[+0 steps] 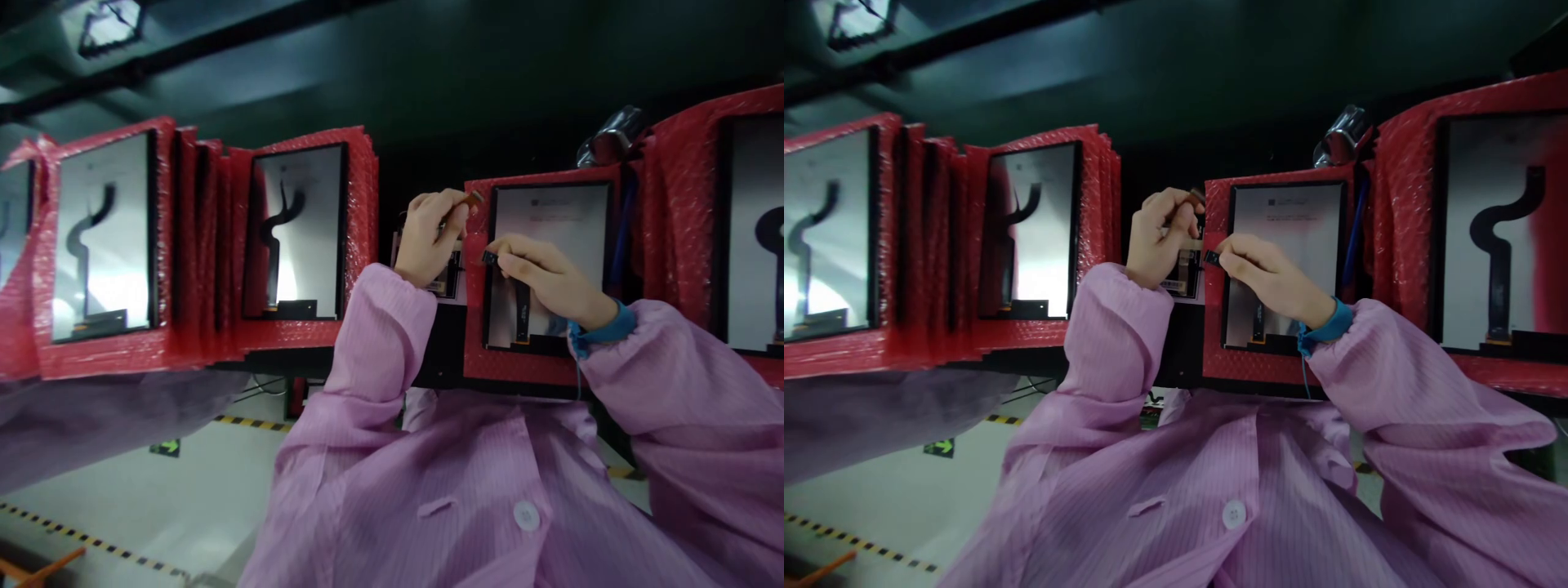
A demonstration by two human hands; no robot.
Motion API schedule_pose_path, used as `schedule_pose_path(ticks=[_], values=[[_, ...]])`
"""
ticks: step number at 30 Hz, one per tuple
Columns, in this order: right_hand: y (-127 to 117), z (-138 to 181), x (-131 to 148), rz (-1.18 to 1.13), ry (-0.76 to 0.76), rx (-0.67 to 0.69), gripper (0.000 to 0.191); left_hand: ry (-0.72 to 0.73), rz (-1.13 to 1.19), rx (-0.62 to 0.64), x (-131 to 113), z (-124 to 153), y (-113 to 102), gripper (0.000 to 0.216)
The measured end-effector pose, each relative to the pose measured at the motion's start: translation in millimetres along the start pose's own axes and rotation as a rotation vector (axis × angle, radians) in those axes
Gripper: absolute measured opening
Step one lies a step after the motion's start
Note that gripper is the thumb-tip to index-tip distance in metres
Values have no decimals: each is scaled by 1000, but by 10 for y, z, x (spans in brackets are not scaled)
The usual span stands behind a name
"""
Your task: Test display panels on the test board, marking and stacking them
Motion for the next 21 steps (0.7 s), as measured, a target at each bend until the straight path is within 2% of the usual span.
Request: schedule_pose_path(ticks=[4, 7, 11, 15, 18, 21], values=[[-10, 38, 14, 93, -85, -44, 44, 139, -92, 106, -104, 30, 70, 48], [-53, 47, 29, 210, -111, -78, 37, 207, -101, 137, -134, 46, 115, 45], [-116, 41, 16, 381, -76, -128, 31, 165, -76, 161, -98, 68, 161, 40], [-125, 41, -1, 464, -60, -147, 29, 118, -89, 271, -84, 89, 233, 33], [-103, 29, -19, 508, -57, -131, 28, 105, -87, 334, -92, 90, 271, 27], [-76, 10, -30, 528, -63, -96, 25, 71, -56, 334, -71, 82, 286, 26]])
Point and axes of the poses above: each hand's wrist, its own z-axis away from the middle knuckle, its own y-axis out of the palm, x = y × z, the point moved 7 cm from there along -z, towards the middle knuckle, and after that the axes turned 4 degrees about z, right-handed, at the moved point
